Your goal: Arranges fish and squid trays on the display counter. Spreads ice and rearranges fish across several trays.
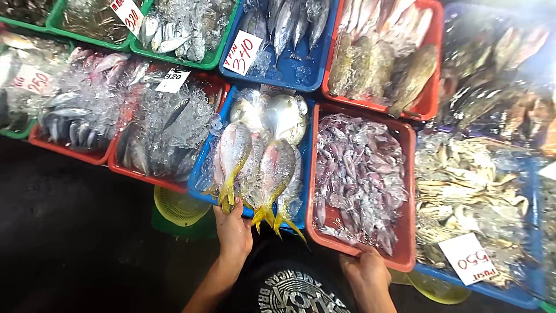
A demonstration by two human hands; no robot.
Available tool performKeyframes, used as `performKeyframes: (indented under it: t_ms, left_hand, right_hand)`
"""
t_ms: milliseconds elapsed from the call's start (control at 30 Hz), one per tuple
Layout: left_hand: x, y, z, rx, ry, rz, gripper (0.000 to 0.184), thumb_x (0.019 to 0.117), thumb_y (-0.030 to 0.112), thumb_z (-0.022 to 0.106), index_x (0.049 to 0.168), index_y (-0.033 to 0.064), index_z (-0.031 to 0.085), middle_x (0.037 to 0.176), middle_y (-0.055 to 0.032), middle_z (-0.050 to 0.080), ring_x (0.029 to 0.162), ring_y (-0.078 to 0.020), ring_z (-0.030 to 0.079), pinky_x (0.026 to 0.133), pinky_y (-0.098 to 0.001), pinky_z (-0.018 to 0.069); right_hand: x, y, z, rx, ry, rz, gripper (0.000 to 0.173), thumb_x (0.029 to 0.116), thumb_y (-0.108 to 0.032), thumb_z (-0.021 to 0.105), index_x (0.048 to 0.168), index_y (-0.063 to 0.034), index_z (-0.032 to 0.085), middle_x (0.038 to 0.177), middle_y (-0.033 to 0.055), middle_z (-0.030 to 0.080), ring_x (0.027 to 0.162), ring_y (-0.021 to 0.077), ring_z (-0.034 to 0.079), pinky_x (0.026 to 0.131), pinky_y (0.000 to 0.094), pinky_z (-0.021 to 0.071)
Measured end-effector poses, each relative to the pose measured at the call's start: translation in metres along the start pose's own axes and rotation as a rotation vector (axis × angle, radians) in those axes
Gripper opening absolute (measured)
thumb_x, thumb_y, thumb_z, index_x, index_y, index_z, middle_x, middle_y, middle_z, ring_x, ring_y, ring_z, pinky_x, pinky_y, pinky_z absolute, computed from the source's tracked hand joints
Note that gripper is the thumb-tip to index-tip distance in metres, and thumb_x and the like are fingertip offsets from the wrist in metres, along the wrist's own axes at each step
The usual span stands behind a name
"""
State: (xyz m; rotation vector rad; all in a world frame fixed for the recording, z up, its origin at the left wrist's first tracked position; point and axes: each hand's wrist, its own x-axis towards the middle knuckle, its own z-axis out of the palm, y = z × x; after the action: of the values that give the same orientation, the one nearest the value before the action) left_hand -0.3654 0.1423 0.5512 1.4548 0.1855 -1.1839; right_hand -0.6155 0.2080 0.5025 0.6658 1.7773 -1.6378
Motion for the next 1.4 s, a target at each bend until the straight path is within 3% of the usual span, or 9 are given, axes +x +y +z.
performKeyframes:
  t_ms: [300,1200,1400]
  left_hand:
    - [-0.005,0.001,0.004,0.015,-0.004,0.035,0.059,0.1029,0.001,0.056,0.151,0.0193,0.028,0.114,-0.0175,0.060,0.084,-0.0269,0.069,0.060,-0.0420,0.0604]
    - [-0.017,0.012,0.012,0.043,-0.016,0.030,0.060,0.1026,0.002,0.058,0.152,0.0191,0.028,0.117,-0.0183,0.059,0.084,-0.0287,0.069,0.059,-0.0432,0.0601]
    - [-0.020,0.016,0.015,0.040,-0.025,0.037,0.054,0.1028,0.002,0.057,0.148,0.0177,0.032,0.109,-0.0178,0.060,0.077,-0.0274,0.069,0.055,-0.0417,0.0591]
  right_hand:
    - [-0.001,-0.006,-0.002,-0.007,-0.003,0.038,0.034,0.0923,-0.005,0.053,0.125,-0.0102,0.045,0.109,0.0152,0.058,0.090,0.0261,0.065,0.070,0.0484,0.0591]
    - [-0.010,-0.019,-0.002,0.010,-0.022,0.067,0.025,0.0933,-0.008,0.052,0.117,-0.0106,0.046,0.100,0.0138,0.059,0.081,0.0239,0.065,0.064,0.0439,0.0586]
    - [-0.014,-0.023,0.000,0.003,-0.024,0.072,0.024,0.0933,-0.008,0.052,0.116,-0.0108,0.047,0.098,0.0135,0.059,0.079,0.0223,0.065,0.062,0.0418,0.0584]
